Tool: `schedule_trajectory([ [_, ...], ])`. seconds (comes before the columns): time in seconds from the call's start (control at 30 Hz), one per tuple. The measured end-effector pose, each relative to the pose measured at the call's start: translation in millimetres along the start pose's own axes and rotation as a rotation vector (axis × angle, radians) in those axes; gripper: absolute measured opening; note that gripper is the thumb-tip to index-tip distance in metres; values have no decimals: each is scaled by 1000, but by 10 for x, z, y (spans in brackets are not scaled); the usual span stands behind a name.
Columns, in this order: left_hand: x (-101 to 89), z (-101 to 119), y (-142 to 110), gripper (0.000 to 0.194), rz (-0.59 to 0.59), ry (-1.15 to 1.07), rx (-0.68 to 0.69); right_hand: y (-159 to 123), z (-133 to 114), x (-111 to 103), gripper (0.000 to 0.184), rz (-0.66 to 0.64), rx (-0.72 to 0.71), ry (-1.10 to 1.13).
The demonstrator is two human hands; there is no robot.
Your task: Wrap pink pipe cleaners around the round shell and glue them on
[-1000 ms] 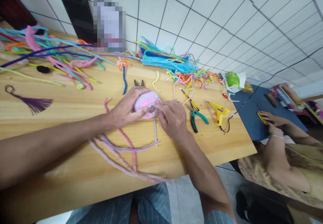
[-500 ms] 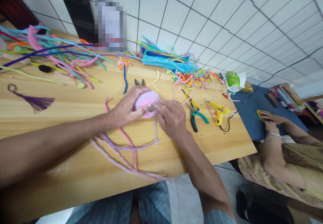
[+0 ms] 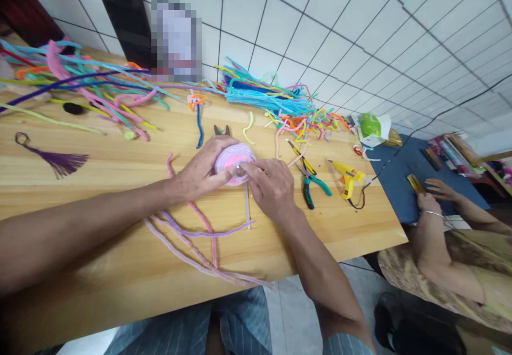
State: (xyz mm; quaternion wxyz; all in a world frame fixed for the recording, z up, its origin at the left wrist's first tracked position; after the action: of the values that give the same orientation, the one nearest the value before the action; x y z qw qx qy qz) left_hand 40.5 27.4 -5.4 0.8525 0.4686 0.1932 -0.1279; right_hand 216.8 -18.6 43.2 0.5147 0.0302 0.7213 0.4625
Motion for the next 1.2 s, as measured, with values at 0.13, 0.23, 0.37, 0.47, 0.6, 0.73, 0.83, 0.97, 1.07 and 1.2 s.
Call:
schedule_trajectory([
  [0.13,-5,0,2,51,0,-3,-4,-3,-9,2,30,1,-2,-9],
  [0.23,-4,-8,-2,50,-7,1,-20,-3,-19,-2,29,-26,13,-4],
  [0.37,-11,-5,-4,48,-2,-10,-27,3,-42,-7,27,-53,24,3],
  [0.47,-33,20,0,47,-9,-26,-43,14,-59,-11,27,-41,23,5],
  [0.6,-62,46,9,45,-37,-56,-94,35,-79,-15,26,-30,21,7],
  [0.73,-63,26,14,48,-11,-36,-115,50,-105,-25,26,-17,12,-6],
  [0.83,-53,0,21,47,15,-26,-134,41,-111,-22,26,-14,15,-8],
  [0.97,-58,1,43,42,6,-23,-171,16,-93,0,28,-33,40,13],
  [1.07,-71,16,57,41,-5,-30,-182,11,-88,-3,27,-25,42,25],
  [1.2,-74,15,55,42,-20,-51,-170,16,-89,-13,26,-25,42,28],
])
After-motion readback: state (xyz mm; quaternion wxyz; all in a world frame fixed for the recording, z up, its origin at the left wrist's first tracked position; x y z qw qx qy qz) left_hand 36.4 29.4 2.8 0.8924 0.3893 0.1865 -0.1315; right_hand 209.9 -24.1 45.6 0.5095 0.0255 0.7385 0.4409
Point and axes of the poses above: each hand's wrist, its own y-axis towards the middle knuckle, its own x-axis out of the palm, z = x × y, the point moved 5 cm from there along y, towards the middle knuckle, and after that the axes turned 9 degrees about x, right-handed, at the moved point
